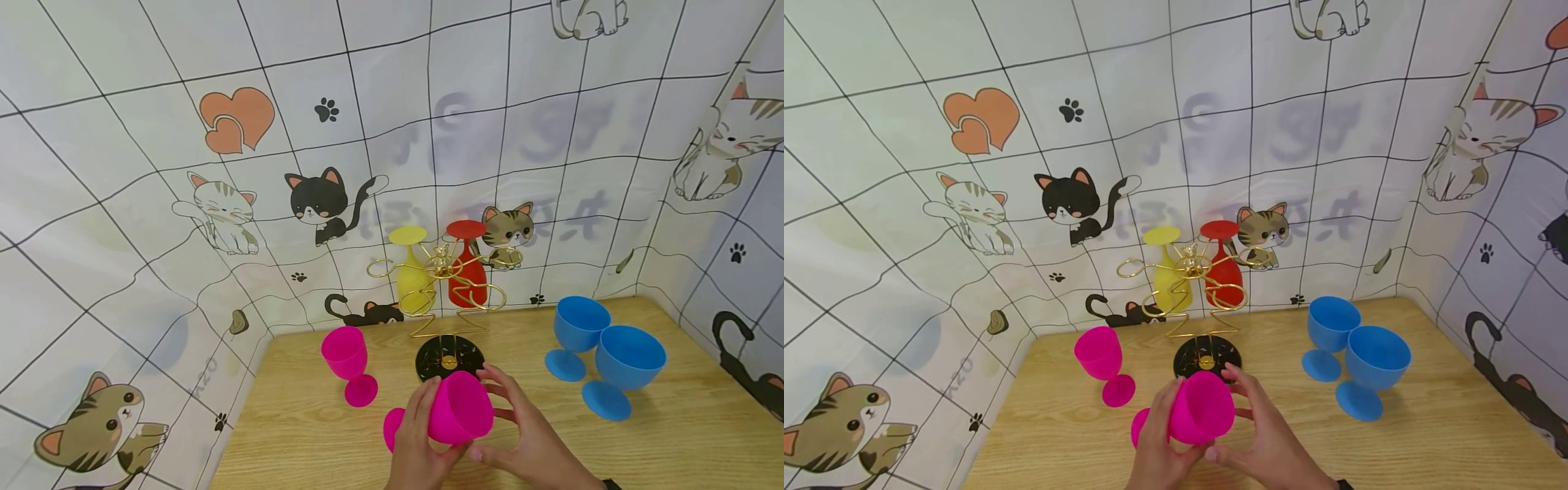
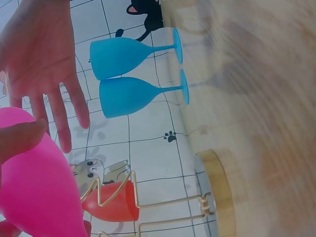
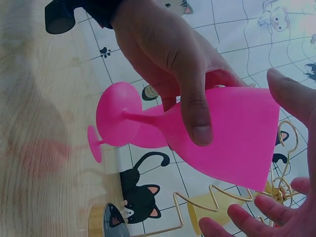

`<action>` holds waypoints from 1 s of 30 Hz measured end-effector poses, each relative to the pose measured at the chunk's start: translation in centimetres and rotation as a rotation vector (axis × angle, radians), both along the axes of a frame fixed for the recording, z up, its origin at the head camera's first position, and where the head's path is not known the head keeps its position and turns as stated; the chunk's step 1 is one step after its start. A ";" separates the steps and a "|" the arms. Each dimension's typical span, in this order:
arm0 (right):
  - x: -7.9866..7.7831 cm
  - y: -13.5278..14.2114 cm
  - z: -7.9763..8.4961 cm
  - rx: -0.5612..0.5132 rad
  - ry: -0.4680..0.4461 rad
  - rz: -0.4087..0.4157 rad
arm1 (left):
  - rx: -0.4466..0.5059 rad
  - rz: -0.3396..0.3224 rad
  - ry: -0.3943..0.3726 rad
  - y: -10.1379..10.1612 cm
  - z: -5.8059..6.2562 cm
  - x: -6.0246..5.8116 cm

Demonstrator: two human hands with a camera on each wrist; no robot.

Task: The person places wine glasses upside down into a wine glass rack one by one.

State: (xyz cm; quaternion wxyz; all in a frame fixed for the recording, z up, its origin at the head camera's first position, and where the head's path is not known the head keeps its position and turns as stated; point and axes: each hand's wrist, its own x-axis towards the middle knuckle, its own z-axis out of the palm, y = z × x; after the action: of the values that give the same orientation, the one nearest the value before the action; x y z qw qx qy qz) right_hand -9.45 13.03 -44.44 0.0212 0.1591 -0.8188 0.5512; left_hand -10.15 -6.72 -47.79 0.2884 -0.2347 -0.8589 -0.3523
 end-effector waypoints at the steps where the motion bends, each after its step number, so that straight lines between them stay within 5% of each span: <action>1: 0.0 0.0 0.0 -0.006 -0.008 0.001 | -0.010 0.006 0.014 -0.1 0.1 0.0; 13: 0.1 0.2 0.2 -0.005 -0.026 0.005 | -0.111 0.009 0.034 -0.4 1.1 0.2; 23: 0.0 0.6 0.3 0.026 0.058 0.039 | -0.158 0.017 0.236 -0.6 1.3 -0.3; 30: -0.1 0.6 0.0 0.015 0.023 0.051 | -0.265 0.056 0.221 -0.6 1.1 0.0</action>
State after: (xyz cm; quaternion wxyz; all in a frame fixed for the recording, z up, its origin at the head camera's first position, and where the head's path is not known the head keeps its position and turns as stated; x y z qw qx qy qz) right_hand -9.56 13.60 -44.45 0.0153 0.1862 -0.8183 0.5436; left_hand -10.12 -7.32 -46.67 0.3573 -0.2843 -0.8670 -0.1997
